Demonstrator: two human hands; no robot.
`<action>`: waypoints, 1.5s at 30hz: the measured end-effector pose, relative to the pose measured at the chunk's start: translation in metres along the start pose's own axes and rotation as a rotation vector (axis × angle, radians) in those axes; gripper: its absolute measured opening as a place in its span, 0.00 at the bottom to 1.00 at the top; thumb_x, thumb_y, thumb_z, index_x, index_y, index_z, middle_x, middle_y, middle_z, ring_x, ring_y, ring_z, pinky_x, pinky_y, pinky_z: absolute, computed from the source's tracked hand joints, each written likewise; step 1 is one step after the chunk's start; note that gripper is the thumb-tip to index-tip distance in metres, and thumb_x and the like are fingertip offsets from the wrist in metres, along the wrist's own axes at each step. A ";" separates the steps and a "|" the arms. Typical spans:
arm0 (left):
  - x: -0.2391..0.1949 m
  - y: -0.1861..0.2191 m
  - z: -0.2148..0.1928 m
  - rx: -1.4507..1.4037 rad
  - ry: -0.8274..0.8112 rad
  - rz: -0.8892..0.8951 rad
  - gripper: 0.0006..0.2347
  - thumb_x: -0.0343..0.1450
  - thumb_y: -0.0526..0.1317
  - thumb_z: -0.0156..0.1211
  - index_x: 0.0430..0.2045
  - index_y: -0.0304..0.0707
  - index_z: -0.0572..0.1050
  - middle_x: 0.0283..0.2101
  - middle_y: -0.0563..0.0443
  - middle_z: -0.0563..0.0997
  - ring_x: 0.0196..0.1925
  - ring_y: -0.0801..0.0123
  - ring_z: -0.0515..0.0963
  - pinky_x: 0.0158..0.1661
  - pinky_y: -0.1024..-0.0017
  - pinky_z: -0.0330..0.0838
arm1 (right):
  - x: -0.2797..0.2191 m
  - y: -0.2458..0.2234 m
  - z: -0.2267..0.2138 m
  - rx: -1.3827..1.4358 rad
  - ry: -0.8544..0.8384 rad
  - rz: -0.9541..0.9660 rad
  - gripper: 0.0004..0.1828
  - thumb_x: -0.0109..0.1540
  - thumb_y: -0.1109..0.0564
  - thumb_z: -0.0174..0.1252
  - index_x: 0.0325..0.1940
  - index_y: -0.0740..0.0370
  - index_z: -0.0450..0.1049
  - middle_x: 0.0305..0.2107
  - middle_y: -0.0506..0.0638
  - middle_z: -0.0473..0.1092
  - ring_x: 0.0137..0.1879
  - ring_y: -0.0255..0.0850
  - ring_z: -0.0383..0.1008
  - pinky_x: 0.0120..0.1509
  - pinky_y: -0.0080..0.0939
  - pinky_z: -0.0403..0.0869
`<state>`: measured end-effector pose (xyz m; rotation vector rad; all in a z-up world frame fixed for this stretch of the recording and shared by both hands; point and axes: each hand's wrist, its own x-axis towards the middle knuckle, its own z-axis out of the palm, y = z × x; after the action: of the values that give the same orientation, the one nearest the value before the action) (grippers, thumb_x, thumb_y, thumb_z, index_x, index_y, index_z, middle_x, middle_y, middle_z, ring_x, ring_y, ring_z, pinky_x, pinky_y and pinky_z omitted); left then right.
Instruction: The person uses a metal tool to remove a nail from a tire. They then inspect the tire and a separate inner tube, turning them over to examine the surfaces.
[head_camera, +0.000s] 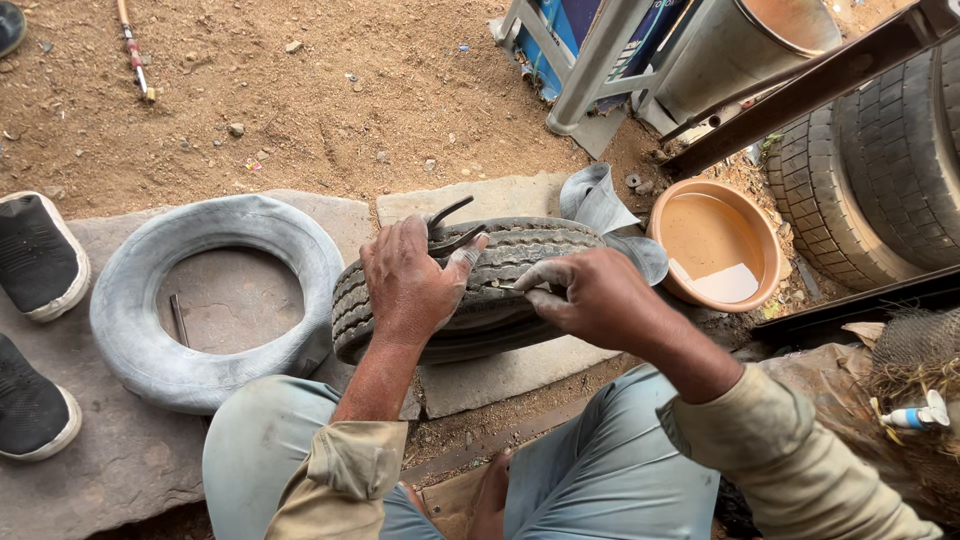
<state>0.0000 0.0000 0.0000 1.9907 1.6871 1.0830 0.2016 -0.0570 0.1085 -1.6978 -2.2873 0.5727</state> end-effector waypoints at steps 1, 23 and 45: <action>-0.001 0.001 -0.001 0.000 -0.006 -0.002 0.25 0.66 0.63 0.67 0.33 0.36 0.73 0.38 0.42 0.77 0.47 0.53 0.74 0.54 0.53 0.61 | 0.003 -0.008 -0.006 -0.064 -0.064 0.046 0.10 0.57 0.51 0.64 0.43 0.46 0.84 0.28 0.51 0.80 0.32 0.45 0.82 0.42 0.47 0.79; 0.000 0.005 0.000 -0.054 0.025 0.048 0.23 0.66 0.59 0.70 0.31 0.34 0.73 0.35 0.43 0.76 0.46 0.52 0.74 0.52 0.53 0.60 | -0.013 -0.009 0.013 -0.092 0.180 -0.211 0.06 0.58 0.58 0.65 0.40 0.55 0.81 0.30 0.50 0.78 0.33 0.48 0.80 0.35 0.45 0.77; -0.008 0.002 -0.004 -0.062 0.094 0.121 0.22 0.63 0.55 0.71 0.35 0.34 0.74 0.37 0.43 0.77 0.46 0.52 0.74 0.52 0.52 0.61 | 0.098 0.032 -0.025 0.124 -0.708 0.064 0.13 0.55 0.56 0.68 0.44 0.53 0.87 0.33 0.44 0.84 0.37 0.30 0.80 0.45 0.34 0.77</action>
<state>-0.0020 -0.0088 0.0012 2.0549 1.5745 1.2733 0.2101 0.0491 0.1128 -1.6925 -2.5491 1.4945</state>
